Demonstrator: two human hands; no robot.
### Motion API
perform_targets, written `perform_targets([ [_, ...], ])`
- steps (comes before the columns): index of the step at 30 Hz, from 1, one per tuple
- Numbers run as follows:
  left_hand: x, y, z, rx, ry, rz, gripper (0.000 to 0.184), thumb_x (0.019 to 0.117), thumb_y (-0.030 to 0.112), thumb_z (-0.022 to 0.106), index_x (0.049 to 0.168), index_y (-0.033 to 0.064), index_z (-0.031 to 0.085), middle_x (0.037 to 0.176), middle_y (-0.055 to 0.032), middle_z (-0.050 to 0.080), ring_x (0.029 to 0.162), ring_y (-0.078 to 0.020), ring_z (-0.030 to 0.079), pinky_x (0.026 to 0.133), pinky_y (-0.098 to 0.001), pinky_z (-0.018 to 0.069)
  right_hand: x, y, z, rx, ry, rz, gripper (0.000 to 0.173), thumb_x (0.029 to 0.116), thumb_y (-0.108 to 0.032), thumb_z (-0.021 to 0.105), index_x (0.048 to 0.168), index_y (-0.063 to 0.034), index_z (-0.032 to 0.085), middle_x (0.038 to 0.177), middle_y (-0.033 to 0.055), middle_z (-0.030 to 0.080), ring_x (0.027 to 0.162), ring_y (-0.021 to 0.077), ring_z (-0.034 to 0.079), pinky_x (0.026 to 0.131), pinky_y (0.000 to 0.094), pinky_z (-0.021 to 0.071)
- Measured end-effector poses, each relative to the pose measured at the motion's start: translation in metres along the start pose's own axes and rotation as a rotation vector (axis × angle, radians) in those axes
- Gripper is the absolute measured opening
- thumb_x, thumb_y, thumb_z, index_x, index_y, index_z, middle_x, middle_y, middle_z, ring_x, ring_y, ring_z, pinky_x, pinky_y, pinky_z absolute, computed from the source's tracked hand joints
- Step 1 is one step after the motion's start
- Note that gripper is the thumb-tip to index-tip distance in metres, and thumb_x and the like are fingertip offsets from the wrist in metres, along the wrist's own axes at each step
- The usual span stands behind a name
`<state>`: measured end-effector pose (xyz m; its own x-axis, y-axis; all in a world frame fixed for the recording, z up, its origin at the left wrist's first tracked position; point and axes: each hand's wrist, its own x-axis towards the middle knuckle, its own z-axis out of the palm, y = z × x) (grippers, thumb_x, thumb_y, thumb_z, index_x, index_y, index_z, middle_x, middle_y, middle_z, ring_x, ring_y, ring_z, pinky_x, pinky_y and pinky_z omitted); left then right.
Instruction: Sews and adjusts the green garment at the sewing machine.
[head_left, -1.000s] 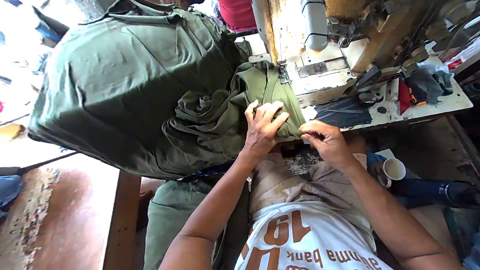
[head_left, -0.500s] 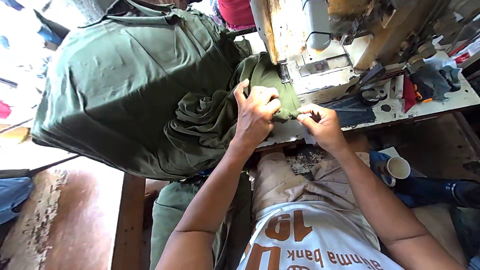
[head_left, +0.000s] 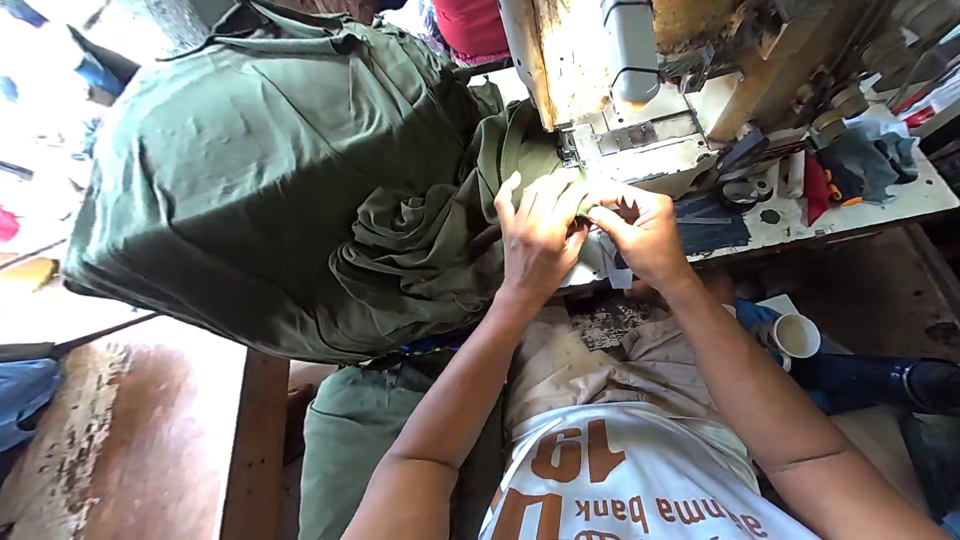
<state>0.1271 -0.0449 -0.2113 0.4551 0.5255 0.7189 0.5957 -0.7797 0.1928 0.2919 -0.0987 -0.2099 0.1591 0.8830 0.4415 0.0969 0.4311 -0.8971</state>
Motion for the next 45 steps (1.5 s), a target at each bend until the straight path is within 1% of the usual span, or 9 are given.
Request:
perform_targets([
  [3, 0.004, -0.018, 0.02, -0.015, 0.084, 0.047, 0.025, 0.094, 0.014, 0.068, 0.118, 0.0159, 0.077, 0.116, -0.0025, 0.076, 0.116, -0.0212, 0.068, 0.117, -0.0581, 0.0339, 0.001, -0.005, 0.002, -0.003, 0.022, -0.02, 0.013, 0.0935, 0.004, 0.067, 0.105, 0.002, 0.073, 0.097, 0.0087, 0.076, 0.081, 0.0113, 0.071, 0.073, 0.0265, 0.0608],
  [6, 0.009, -0.031, 0.016, 0.003, 0.043, 0.092, 0.021, 0.094, 0.014, 0.068, 0.112, 0.0169, 0.079, 0.111, -0.0026, 0.077, 0.109, -0.0209, 0.071, 0.115, -0.0543, 0.0377, -0.001, -0.002, 0.0, 0.011, 0.028, -0.022, 0.014, 0.093, 0.004, 0.068, 0.106, 0.0033, 0.073, 0.099, 0.0103, 0.076, 0.082, 0.013, 0.071, 0.074, 0.028, 0.061],
  [12, 0.017, -0.04, 0.002, 0.043, -0.02, 0.143, 0.021, 0.0949, 0.013, 0.064, 0.11, 0.0178, 0.079, 0.11, -0.0013, 0.077, 0.107, -0.0204, 0.07, 0.108, -0.0475, 0.0433, -0.005, 0.0, 0.0, 0.053, 0.032, 0.013, 0.014, 0.0925, 0.004, 0.069, 0.106, 0.0032, 0.073, 0.097, 0.0092, 0.075, 0.072, 0.0091, 0.067, 0.065, 0.0238, 0.0574],
  [17, 0.021, -0.033, 0.008, 0.01, -0.1, 0.073, 0.041, 0.0877, 0.029, 0.072, 0.127, 0.0183, 0.072, 0.124, -0.0008, 0.073, 0.12, -0.021, 0.065, 0.109, -0.048, 0.0433, 0.004, -0.005, 0.003, 0.061, 0.1, 0.006, 0.013, 0.0912, 0.003, 0.071, 0.104, 0.0028, 0.073, 0.087, 0.0069, 0.074, 0.06, 0.0055, 0.059, 0.054, 0.0209, 0.0504],
  [21, 0.025, -0.038, 0.014, 0.0, -0.021, 0.027, 0.02, 0.0929, 0.021, 0.069, 0.111, 0.0187, 0.077, 0.115, 0.0003, 0.076, 0.112, -0.0185, 0.068, 0.103, -0.0444, 0.0477, 0.012, -0.01, 0.005, 0.062, 0.09, -0.059, 0.013, 0.0902, 0.006, 0.071, 0.103, 0.0036, 0.073, 0.091, 0.0073, 0.074, 0.065, 0.0056, 0.063, 0.059, 0.021, 0.0543],
  [27, 0.033, -0.046, 0.006, 0.096, -0.053, 0.045, 0.021, 0.0944, 0.016, 0.064, 0.109, 0.0213, 0.078, 0.111, 0.0005, 0.077, 0.105, -0.0199, 0.07, 0.1, -0.0436, 0.0476, 0.017, -0.011, 0.006, 0.067, 0.067, -0.084, 0.014, 0.0902, 0.006, 0.071, 0.105, 0.0045, 0.073, 0.094, 0.0094, 0.074, 0.066, 0.0076, 0.063, 0.059, 0.0222, 0.0547],
  [34, 0.026, -0.044, -0.017, 0.129, -0.305, 0.156, 0.024, 0.0897, 0.013, 0.061, 0.109, 0.0155, 0.075, 0.119, -0.0027, 0.073, 0.112, -0.026, 0.066, 0.101, -0.0495, 0.0458, -0.012, 0.014, -0.003, 0.051, 0.056, 0.052, 0.015, 0.093, 0.002, 0.068, 0.108, 0.0023, 0.073, 0.092, 0.008, 0.074, 0.066, 0.0086, 0.064, 0.059, 0.0244, 0.0553],
  [42, 0.035, -0.053, -0.018, 0.161, -0.324, 0.157, 0.022, 0.0883, 0.011, 0.06, 0.105, 0.0143, 0.074, 0.12, -0.0019, 0.073, 0.113, -0.0266, 0.065, 0.101, -0.0516, 0.044, 0.0, 0.027, 0.001, 0.02, 0.071, 0.006, 0.015, 0.0938, 0.001, 0.068, 0.107, 0.0023, 0.073, 0.093, 0.0076, 0.073, 0.062, 0.0067, 0.059, 0.055, 0.0225, 0.0498],
  [45, 0.043, -0.058, -0.015, 0.175, -0.343, 0.1, 0.025, 0.0863, 0.009, 0.06, 0.107, 0.0156, 0.073, 0.12, -0.0003, 0.073, 0.114, -0.0262, 0.064, 0.101, -0.0525, 0.0432, 0.011, 0.03, 0.005, 0.007, 0.082, -0.061, 0.014, 0.0928, 0.004, 0.067, 0.106, 0.0042, 0.072, 0.101, 0.011, 0.075, 0.08, 0.0116, 0.069, 0.07, 0.0264, 0.0585],
])
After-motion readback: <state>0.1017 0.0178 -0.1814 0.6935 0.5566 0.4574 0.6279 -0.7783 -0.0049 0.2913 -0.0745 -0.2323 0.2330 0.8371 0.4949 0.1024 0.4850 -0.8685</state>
